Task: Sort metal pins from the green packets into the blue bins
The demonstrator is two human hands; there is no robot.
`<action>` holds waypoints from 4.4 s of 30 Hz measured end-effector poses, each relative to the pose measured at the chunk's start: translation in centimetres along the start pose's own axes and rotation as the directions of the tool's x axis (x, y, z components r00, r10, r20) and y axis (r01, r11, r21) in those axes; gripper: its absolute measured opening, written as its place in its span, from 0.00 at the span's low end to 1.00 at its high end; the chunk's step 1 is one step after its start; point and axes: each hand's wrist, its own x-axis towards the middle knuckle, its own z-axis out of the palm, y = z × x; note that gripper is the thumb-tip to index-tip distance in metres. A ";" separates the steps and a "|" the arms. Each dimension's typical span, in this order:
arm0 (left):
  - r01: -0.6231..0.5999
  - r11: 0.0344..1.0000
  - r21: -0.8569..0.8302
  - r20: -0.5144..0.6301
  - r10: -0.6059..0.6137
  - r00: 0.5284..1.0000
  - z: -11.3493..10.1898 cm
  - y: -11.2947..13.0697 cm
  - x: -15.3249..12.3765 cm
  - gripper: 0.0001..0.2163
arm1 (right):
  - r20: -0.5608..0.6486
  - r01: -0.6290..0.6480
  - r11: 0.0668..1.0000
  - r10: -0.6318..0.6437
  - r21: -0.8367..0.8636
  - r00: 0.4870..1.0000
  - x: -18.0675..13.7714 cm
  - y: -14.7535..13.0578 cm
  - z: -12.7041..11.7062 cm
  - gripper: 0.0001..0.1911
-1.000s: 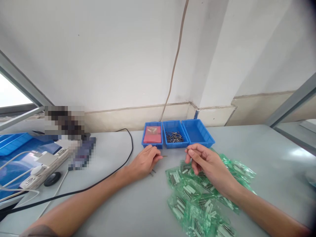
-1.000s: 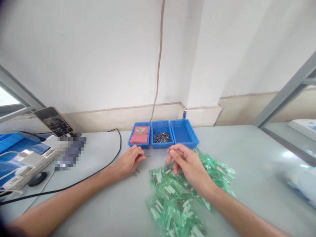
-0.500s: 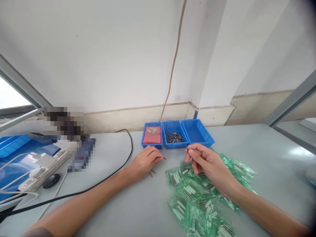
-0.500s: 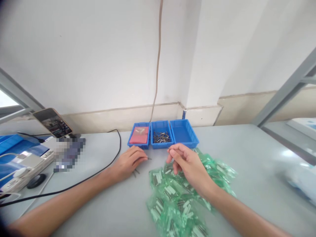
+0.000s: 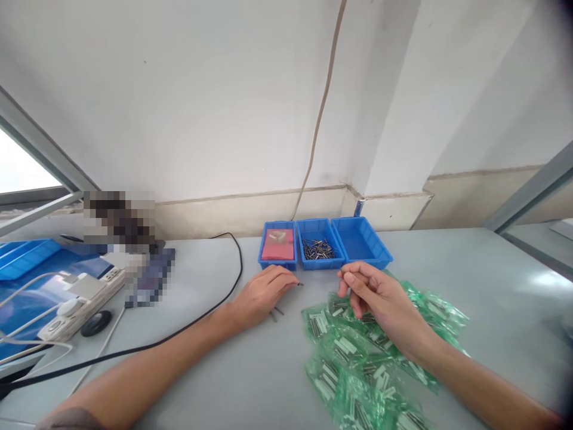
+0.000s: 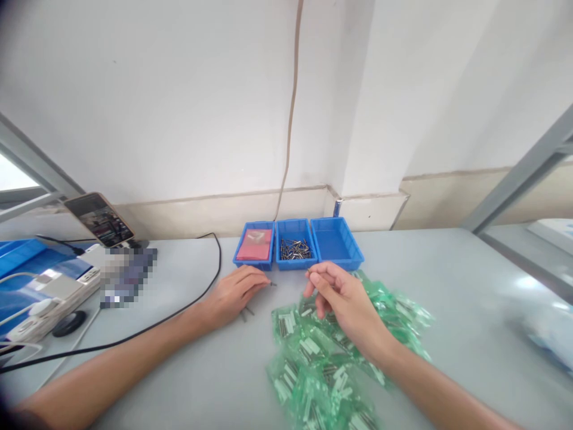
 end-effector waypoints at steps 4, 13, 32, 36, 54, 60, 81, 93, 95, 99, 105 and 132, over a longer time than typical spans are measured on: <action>-0.002 1.000 0.020 0.031 0.001 1.000 0.0 0.0 0.0 0.12 | -0.009 0.002 1.000 -0.002 -0.001 1.000 0.0 -0.2 0.1 0.22; 0.088 0.996 0.000 0.080 -0.088 0.993 -0.1 0.1 0.6 0.09 | 0.005 -0.009 1.000 0.009 -0.004 1.000 0.0 0.0 0.0 0.21; 0.039 0.995 0.092 0.210 -0.058 0.976 -0.8 0.6 0.7 0.12 | -0.015 -0.009 1.000 0.009 -0.002 1.000 0.0 -0.3 0.1 0.23; 0.030 0.994 0.105 0.215 -0.052 0.975 -0.8 0.6 0.8 0.11 | -0.017 -0.002 1.000 0.002 -0.017 1.000 0.0 -0.3 0.2 0.23; 0.040 0.989 0.144 0.160 -0.063 0.985 -0.7 0.5 0.8 0.10 | -0.009 0.000 1.000 0.000 -0.002 1.000 0.2 0.2 0.0 0.22; -0.007 0.984 0.179 0.125 -0.016 0.992 -0.6 0.4 0.8 0.12 | -0.015 0.001 1.000 -0.001 -0.006 1.000 0.1 0.0 0.0 0.22; -0.085 0.977 0.194 0.087 0.070 0.994 -0.8 0.1 0.7 0.13 | -0.023 0.001 1.000 -0.001 -0.007 1.000 0.2 0.3 0.0 0.21; -0.059 0.988 0.145 0.090 0.046 0.995 -0.9 0.4 0.8 0.13 | -0.058 -0.005 1.000 0.003 -0.031 0.998 0.2 0.2 -0.1 0.21; -0.051 0.990 0.129 0.094 0.039 0.995 -0.9 0.5 0.8 0.13 | -0.055 -0.007 0.999 0.005 -0.033 0.998 0.2 0.2 -0.1 0.21; -0.028 0.993 0.113 0.095 0.018 0.995 -0.9 0.5 0.9 0.13 | -0.052 -0.012 1.000 0.011 -0.025 0.999 0.2 0.2 -0.2 0.21; -0.034 0.993 0.115 0.076 0.025 0.997 -1.0 0.5 0.7 0.13 | -0.052 0.004 0.999 -0.006 -0.036 0.999 0.1 0.0 0.0 0.20; -0.045 0.994 0.099 -0.031 0.048 0.998 -0.6 0.3 0.4 0.06 | -0.076 0.035 0.998 -0.039 -0.060 0.996 0.1 0.0 -0.1 0.21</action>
